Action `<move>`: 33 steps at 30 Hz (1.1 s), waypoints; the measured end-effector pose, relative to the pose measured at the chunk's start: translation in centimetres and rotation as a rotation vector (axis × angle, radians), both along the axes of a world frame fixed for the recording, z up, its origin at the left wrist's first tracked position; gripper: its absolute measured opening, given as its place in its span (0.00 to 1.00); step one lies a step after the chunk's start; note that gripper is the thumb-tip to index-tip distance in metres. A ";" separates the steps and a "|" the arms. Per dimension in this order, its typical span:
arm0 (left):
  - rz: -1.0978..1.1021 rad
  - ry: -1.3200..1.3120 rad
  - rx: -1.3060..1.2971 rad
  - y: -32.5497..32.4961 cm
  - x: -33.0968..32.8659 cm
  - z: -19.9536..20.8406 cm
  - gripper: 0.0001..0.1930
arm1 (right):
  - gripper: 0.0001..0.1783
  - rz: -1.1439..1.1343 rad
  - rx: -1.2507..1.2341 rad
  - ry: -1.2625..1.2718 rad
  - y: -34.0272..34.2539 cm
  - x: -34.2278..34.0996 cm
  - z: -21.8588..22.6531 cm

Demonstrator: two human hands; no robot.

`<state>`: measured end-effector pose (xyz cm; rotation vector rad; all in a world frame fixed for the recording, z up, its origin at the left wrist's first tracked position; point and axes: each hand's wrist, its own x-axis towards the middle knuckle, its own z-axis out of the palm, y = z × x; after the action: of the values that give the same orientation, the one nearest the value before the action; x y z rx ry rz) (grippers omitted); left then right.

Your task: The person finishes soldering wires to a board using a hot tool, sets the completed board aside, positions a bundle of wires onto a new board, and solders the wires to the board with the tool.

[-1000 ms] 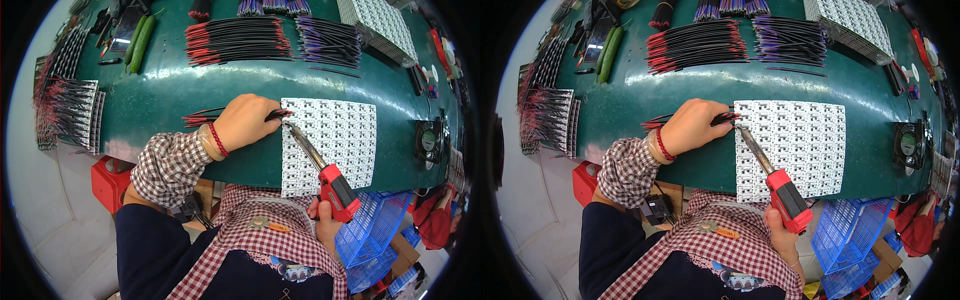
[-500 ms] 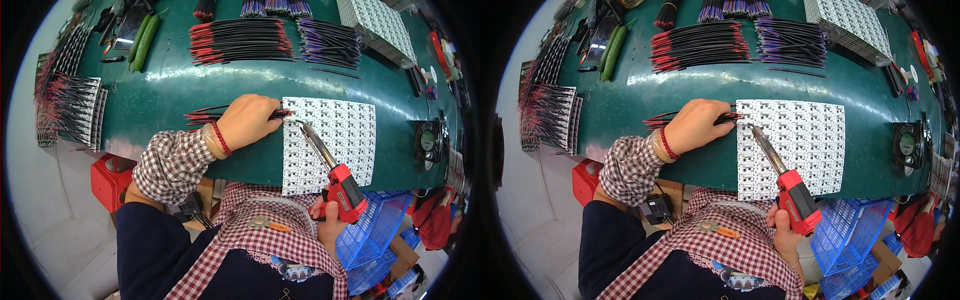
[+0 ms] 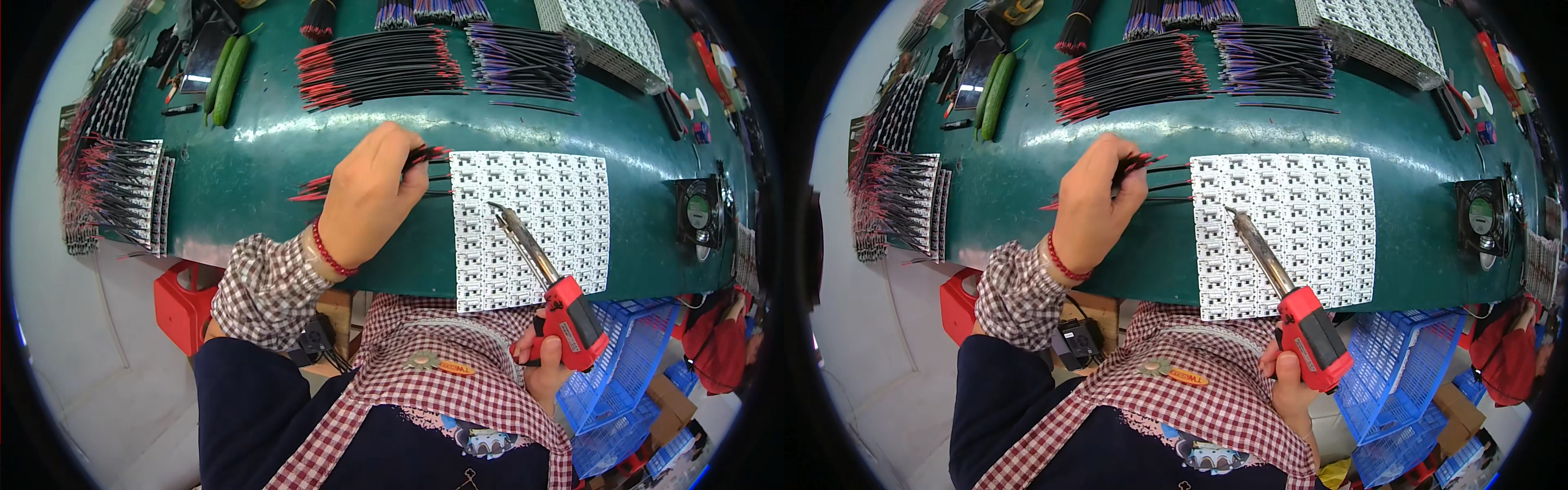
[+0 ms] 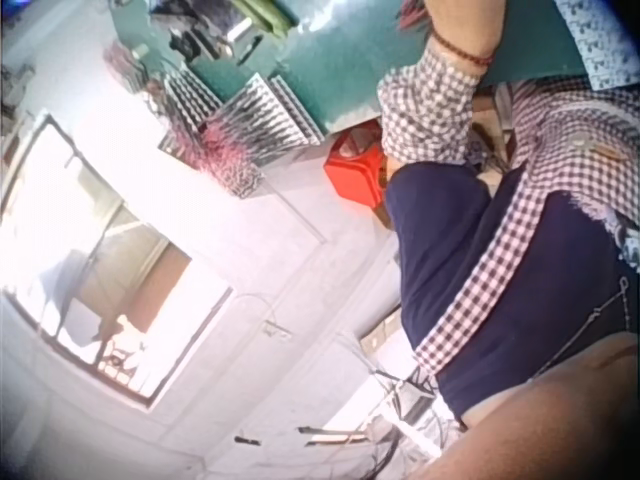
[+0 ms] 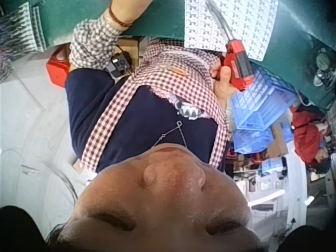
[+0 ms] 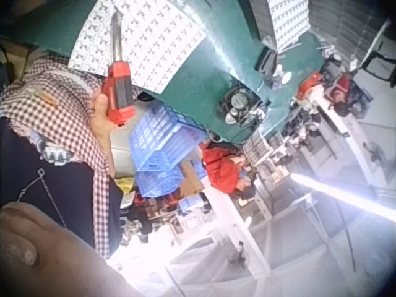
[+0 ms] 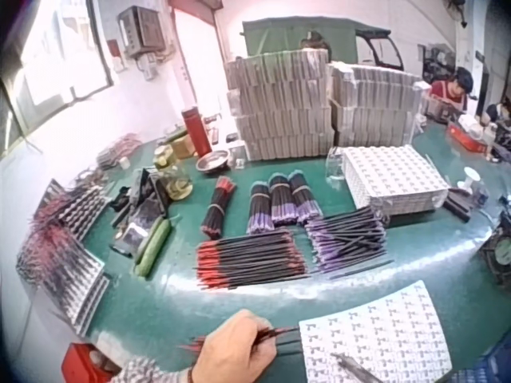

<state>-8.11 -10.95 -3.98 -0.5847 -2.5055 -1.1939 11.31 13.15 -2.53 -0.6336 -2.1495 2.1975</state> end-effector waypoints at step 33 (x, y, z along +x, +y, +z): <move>-0.192 -0.424 -0.164 1.4 1.1 -2.9 0.09 | 0.26 0.109 -0.003 -0.106 -0.1 -0.5 -0.5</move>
<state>-7.04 -9.54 -6.92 -0.6871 -2.9825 -1.3017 10.80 13.08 -2.98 -0.6638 -2.2845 2.2700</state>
